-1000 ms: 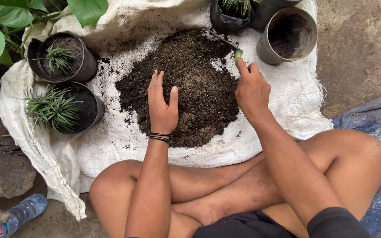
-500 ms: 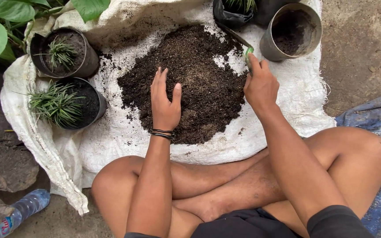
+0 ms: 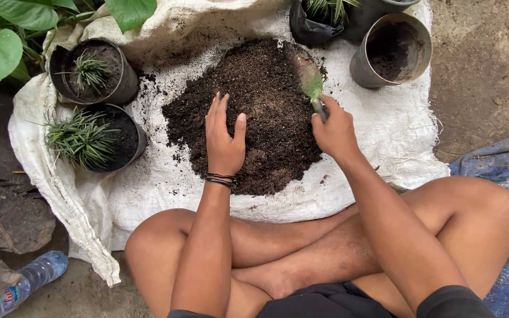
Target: A person sits on the ground mixing a pile of dark soil on a white cloth using a small green hand trowel and their hands.
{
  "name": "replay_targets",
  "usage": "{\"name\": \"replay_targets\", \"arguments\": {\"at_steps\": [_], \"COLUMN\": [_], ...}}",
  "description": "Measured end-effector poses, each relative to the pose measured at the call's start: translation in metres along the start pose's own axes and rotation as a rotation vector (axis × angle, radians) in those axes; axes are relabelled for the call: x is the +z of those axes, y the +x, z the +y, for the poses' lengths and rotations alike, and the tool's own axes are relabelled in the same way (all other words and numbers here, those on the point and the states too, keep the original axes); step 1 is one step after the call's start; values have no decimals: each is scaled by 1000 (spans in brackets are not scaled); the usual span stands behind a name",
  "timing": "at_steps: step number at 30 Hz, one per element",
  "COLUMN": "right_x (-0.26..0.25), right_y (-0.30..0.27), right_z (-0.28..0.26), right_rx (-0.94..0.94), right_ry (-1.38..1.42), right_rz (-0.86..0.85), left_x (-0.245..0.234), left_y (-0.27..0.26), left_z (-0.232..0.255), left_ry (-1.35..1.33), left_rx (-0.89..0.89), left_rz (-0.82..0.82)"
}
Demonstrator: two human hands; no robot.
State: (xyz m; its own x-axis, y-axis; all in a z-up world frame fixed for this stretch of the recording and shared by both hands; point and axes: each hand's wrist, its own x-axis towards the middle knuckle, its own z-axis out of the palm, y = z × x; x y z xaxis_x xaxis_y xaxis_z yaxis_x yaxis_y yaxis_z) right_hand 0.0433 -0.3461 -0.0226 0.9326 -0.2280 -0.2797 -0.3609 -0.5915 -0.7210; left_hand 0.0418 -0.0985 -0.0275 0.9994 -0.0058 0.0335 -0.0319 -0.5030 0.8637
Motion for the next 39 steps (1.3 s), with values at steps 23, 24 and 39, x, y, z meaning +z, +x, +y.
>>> {"name": "replay_targets", "arguments": {"at_steps": [23,24,39], "right_x": [-22,-16,-51], "right_y": [56,67,53], "right_z": [-10,-3,2], "right_rx": [-656,-662,-368], "right_ry": [-531,-528,-501], "right_rz": [305,308,0], "left_x": [-7,-9,1], "left_y": [0,2,2], "left_z": [8,9,19], "left_ry": [-65,-64,28], "left_rx": [-82,-78,-90], "left_rz": [98,103,-84]}}
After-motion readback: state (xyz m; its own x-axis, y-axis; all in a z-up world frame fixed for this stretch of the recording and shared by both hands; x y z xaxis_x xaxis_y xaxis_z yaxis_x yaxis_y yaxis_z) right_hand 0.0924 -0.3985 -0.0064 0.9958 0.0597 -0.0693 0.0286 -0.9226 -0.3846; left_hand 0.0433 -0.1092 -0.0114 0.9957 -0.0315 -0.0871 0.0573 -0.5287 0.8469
